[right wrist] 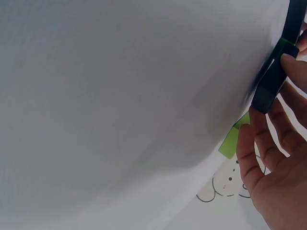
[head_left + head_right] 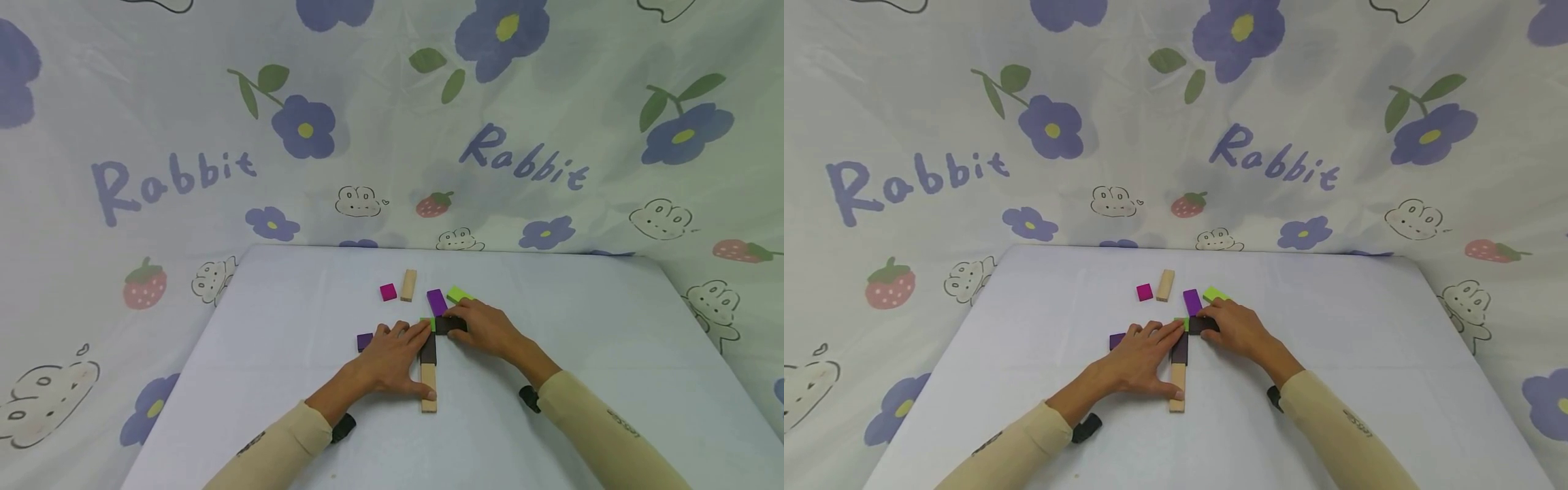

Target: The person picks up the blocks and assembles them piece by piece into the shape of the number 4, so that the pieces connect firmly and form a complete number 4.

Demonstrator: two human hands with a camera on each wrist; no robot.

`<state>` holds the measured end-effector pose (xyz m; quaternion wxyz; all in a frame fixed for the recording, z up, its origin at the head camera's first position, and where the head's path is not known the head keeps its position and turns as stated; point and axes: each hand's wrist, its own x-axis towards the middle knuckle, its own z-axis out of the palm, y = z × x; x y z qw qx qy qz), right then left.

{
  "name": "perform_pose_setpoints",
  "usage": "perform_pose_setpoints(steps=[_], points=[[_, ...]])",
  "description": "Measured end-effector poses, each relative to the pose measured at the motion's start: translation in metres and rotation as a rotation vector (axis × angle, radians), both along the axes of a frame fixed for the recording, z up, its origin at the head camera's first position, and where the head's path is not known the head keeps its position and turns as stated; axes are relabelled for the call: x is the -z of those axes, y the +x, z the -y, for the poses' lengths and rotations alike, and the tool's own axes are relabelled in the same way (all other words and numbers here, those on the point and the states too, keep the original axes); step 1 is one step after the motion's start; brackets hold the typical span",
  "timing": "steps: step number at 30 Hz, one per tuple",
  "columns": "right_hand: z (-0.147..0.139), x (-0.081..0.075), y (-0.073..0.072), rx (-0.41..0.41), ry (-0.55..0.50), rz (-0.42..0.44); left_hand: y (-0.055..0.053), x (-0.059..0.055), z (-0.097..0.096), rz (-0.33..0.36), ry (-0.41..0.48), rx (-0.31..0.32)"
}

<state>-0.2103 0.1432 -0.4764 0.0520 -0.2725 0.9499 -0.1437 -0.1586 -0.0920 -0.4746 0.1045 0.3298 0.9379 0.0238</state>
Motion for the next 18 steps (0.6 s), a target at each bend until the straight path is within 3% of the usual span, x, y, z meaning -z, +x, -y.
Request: perform_pose_setpoints(steps=[18], points=[[0.002, -0.001, 0.0, -0.003, 0.005, -0.001, -0.0002, -0.001, 0.0002, 0.0, -0.003, -0.001]])
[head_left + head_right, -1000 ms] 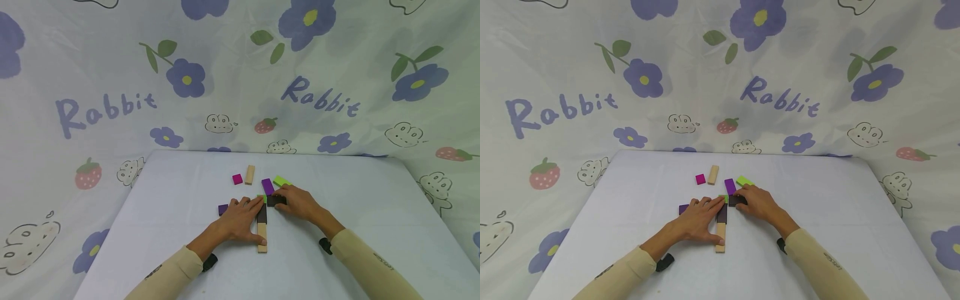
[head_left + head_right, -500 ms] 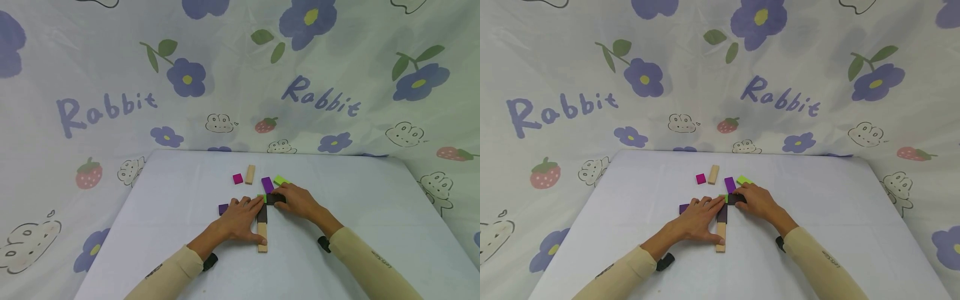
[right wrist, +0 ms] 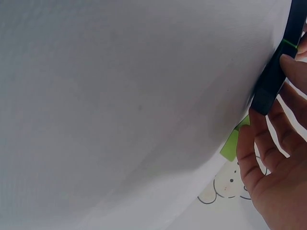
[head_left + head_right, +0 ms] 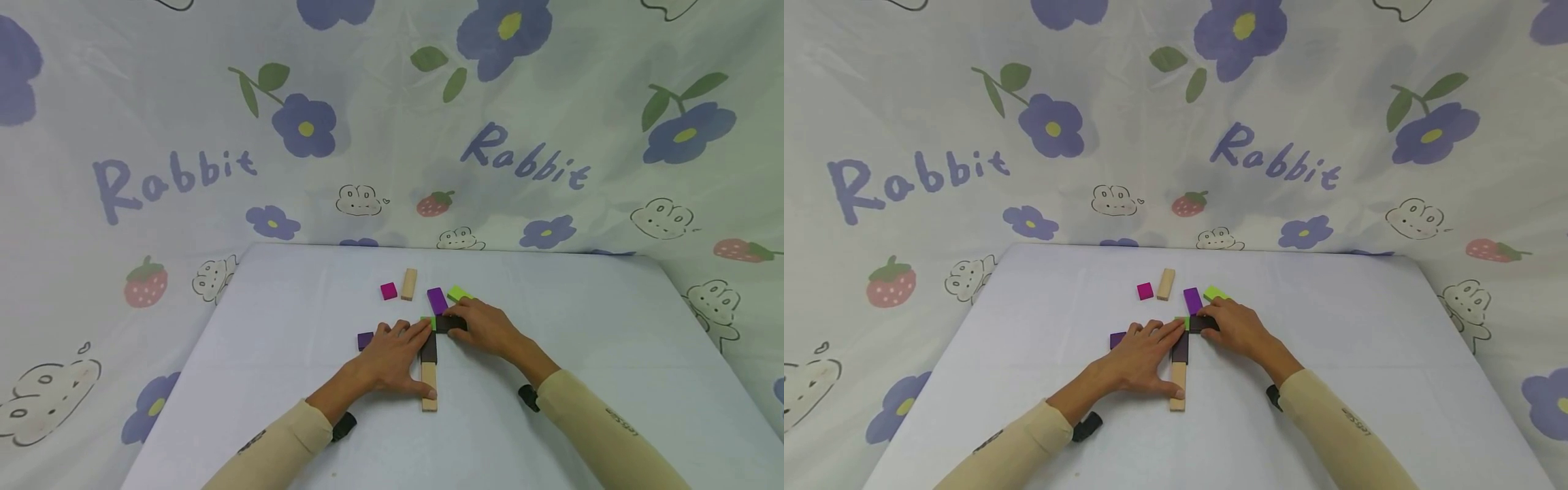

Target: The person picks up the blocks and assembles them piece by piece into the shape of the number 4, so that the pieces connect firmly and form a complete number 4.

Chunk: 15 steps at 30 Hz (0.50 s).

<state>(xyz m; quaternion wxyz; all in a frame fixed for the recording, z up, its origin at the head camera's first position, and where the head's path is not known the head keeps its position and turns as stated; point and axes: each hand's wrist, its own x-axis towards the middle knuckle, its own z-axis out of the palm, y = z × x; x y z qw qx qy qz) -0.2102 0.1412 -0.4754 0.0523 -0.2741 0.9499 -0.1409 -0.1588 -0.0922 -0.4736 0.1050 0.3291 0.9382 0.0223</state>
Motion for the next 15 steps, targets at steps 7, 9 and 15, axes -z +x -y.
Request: perform_pose_setpoints(steps=[7, 9, 15], points=[[0.0003, -0.0001, -0.0002, -0.005, 0.004, 0.0, -0.0009, 0.0014, 0.0001, 0.006, -0.01, 0.0], [0.0005, 0.0001, -0.0005, -0.006, 0.004, 0.005, -0.0006, 0.0011, 0.0002, 0.005, -0.006, 0.0], [0.0007, 0.0013, -0.0012, -0.003, 0.006, 0.015, -0.0004, 0.0012, 0.0001, 0.004, -0.006, -0.003]])
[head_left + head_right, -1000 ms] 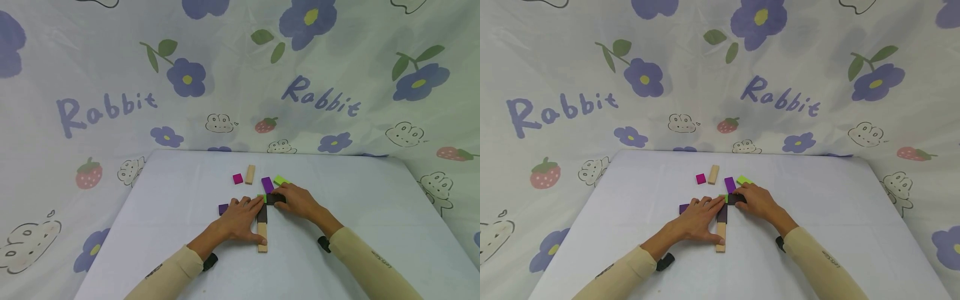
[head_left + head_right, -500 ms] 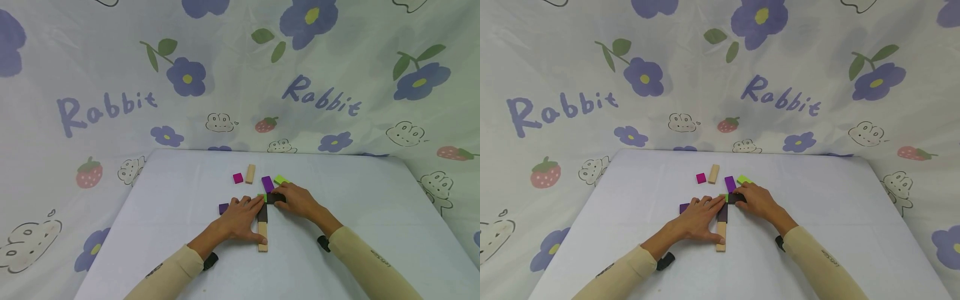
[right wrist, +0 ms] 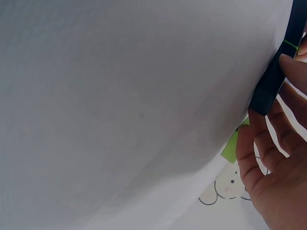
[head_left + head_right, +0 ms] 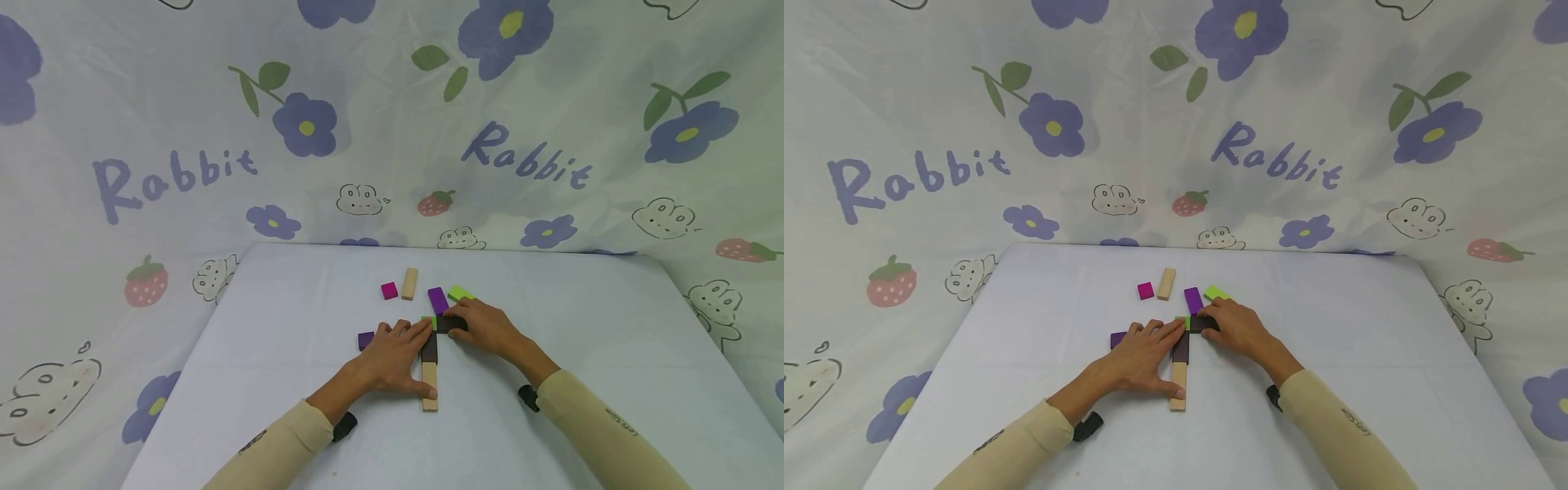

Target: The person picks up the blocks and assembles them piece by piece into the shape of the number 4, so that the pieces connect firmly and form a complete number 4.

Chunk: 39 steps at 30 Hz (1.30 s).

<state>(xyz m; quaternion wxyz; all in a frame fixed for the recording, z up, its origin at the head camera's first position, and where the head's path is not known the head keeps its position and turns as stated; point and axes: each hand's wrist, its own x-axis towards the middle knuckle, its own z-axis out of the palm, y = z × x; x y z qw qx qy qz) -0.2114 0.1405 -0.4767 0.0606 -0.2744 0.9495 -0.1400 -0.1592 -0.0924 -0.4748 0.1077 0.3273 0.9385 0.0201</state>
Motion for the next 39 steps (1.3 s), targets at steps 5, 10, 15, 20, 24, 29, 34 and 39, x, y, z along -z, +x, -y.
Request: perform_pose_setpoints(steps=[5, 10, 15, 20, 24, 29, 34, 39], points=[[-0.0002, -0.0001, -0.0001, 0.003, 0.002, 0.006, -0.0002, 0.0007, -0.0007, 0.004, -0.006, -0.006], [-0.0003, 0.0002, -0.0006, 0.002, 0.004, 0.008, -0.0005, 0.0011, -0.0011, 0.0, -0.013, -0.004], [-0.0007, 0.0011, -0.0011, 0.003, 0.007, 0.012, -0.0007, 0.0009, -0.0007, -0.001, -0.01, -0.004], [-0.0013, 0.0014, -0.001, -0.001, 0.001, 0.013, -0.0004, 0.0004, -0.0007, 0.003, 0.001, -0.005], [-0.0012, 0.0012, -0.001, -0.001, -0.002, 0.02, -0.0004, 0.0, -0.0011, 0.007, 0.002, -0.007], [-0.0012, 0.0018, -0.0017, 0.006, 0.002, 0.03, -0.0001, -0.0002, -0.0013, 0.014, 0.004, -0.008], [-0.0017, 0.0028, -0.0024, 0.003, 0.002, 0.03, 0.0002, 0.0005, -0.0016, 0.017, -0.007, -0.011], [-0.0016, 0.0023, -0.0027, -0.002, -0.004, 0.037, -0.0001, 0.0001, -0.0018, 0.018, -0.011, -0.014]])
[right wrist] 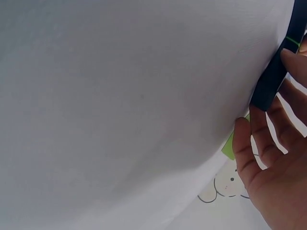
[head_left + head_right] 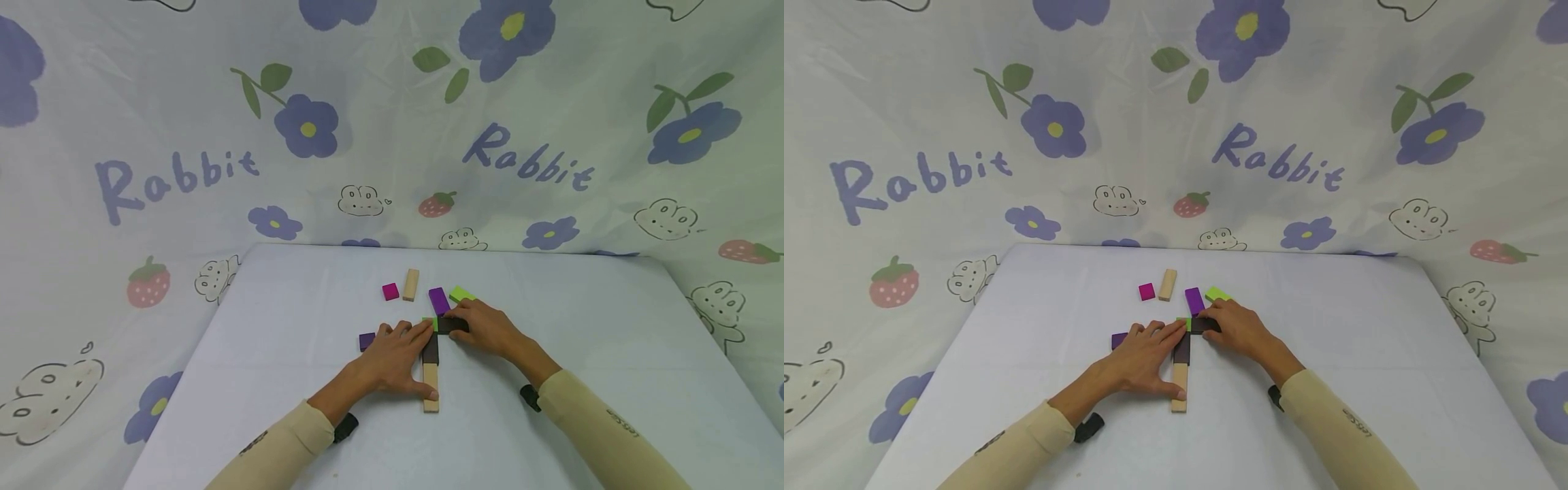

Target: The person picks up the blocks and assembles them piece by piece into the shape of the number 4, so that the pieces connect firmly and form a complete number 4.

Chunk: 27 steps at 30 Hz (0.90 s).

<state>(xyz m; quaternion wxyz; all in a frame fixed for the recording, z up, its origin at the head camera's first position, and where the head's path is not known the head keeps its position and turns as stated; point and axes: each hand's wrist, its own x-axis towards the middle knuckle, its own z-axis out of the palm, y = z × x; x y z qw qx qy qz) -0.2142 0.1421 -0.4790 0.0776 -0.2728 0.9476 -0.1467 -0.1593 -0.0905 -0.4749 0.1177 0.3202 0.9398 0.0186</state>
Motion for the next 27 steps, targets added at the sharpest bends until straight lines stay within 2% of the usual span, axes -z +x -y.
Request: perform_pose_setpoints(steps=[20, 27], points=[[0.002, -0.001, -0.002, -0.025, 0.011, 0.003, 0.001, -0.002, 0.002, -0.025, 0.022, 0.02], [-0.005, -0.014, -0.007, -0.007, 0.003, 0.016, 0.001, 0.0, 0.002, -0.021, 0.02, 0.017]])
